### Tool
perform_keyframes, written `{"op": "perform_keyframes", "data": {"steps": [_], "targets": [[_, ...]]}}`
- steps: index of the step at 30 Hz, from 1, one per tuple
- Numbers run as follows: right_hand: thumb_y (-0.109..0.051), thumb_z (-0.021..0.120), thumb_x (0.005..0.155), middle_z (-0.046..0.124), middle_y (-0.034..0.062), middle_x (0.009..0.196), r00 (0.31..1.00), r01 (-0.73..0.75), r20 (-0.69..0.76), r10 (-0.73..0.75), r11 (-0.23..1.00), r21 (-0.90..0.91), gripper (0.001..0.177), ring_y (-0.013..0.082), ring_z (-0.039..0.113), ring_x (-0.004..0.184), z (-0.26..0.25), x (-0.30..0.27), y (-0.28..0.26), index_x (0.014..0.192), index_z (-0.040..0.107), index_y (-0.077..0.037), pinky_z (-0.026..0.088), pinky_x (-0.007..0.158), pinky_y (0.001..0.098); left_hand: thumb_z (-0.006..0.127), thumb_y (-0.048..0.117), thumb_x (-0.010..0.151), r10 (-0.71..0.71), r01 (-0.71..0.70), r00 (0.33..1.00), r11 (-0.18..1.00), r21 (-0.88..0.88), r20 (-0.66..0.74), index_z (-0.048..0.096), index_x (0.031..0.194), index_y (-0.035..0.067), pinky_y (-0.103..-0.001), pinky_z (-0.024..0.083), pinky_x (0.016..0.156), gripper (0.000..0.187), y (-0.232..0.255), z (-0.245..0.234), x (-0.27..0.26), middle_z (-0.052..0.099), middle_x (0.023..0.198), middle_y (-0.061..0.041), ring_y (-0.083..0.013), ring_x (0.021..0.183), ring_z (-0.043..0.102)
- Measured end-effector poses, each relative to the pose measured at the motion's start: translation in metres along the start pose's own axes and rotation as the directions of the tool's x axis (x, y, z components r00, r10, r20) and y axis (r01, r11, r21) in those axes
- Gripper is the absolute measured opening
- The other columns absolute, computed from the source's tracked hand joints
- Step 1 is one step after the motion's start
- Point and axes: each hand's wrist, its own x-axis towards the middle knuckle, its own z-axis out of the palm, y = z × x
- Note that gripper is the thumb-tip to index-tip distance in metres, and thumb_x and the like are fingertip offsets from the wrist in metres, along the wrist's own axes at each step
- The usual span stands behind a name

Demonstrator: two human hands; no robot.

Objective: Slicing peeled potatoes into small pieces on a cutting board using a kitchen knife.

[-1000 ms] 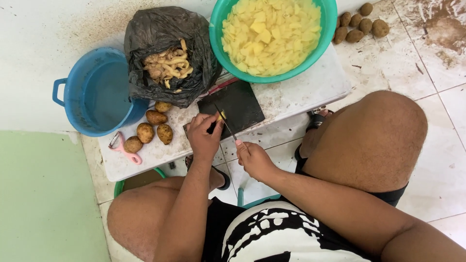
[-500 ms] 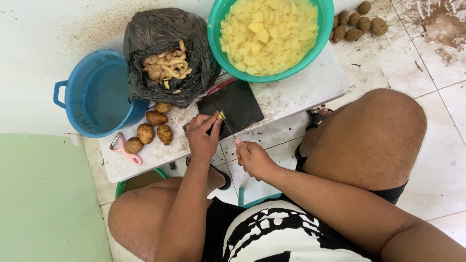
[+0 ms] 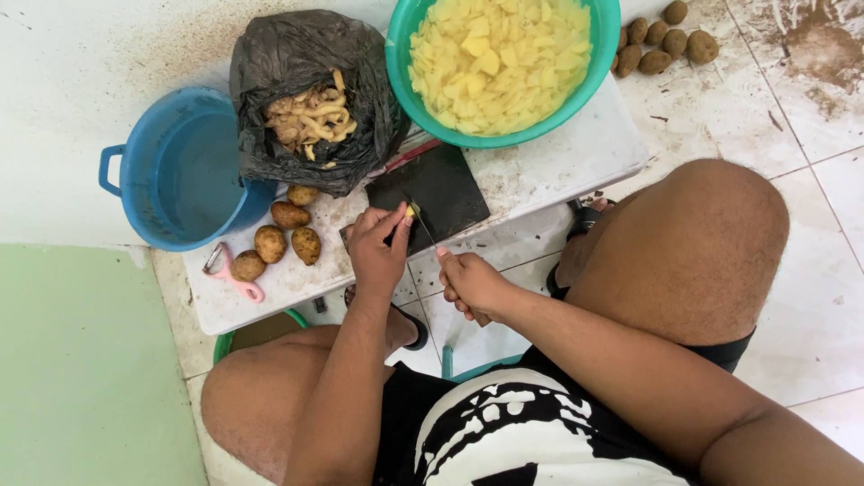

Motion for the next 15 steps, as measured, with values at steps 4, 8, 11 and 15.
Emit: {"op": "perform_keyframes", "data": {"steps": [4,8,11,15], "targets": [[-0.045,0.032,0.111,0.049,0.0050,0.059,1.000,-0.020,0.008,0.020,1.000,-0.011,0.051,0.0134,0.051,0.039,-0.001,-0.007,-0.008,0.085,0.055,-0.007,0.050,0.028,0.0283,0.074,0.020,0.107,-0.002,0.002,1.000,1.000,0.001,0.003,0.079,0.127,0.014,-0.042,0.041,0.093,0.022,0.007,-0.003,0.001,0.066,0.092,-0.004,-0.0250,0.090,0.067],[-0.044,0.030,0.111,0.050,0.0054,0.060,0.999,-0.048,0.015,0.048,0.999,-0.003,0.051,0.0138,0.053,0.041,0.000,-0.014,-0.010,0.087,0.055,-0.006,0.053,0.031,0.0295,0.072,0.020,0.108,-0.022,0.022,1.000,1.000,-0.014,0.000,0.078,0.128,0.013,-0.042,0.042,0.094,0.021,0.009,-0.003,0.002,0.067,0.093,-0.005,-0.0254,0.092,0.067],[-0.042,0.029,0.111,0.051,0.0057,0.059,0.999,-0.051,0.003,0.051,0.999,0.002,0.052,0.0143,0.053,0.040,0.003,-0.025,-0.007,0.085,0.055,-0.006,0.053,0.030,0.0293,0.072,0.020,0.108,-0.047,0.047,0.999,0.999,0.002,0.006,0.078,0.128,0.013,-0.042,0.043,0.095,0.021,0.012,-0.006,-0.001,0.068,0.094,-0.005,-0.0258,0.093,0.068],[-0.041,0.028,0.112,0.049,0.0050,0.058,0.999,-0.031,-0.033,0.032,0.999,0.030,0.051,0.0142,0.051,0.040,0.006,-0.028,-0.003,0.085,0.055,-0.006,0.052,0.031,0.0274,0.070,0.017,0.109,-0.048,0.048,0.999,0.999,-0.022,0.000,0.077,0.129,0.011,-0.044,0.045,0.092,0.022,0.018,-0.007,0.002,0.067,0.094,-0.006,-0.0265,0.092,0.068]]}}
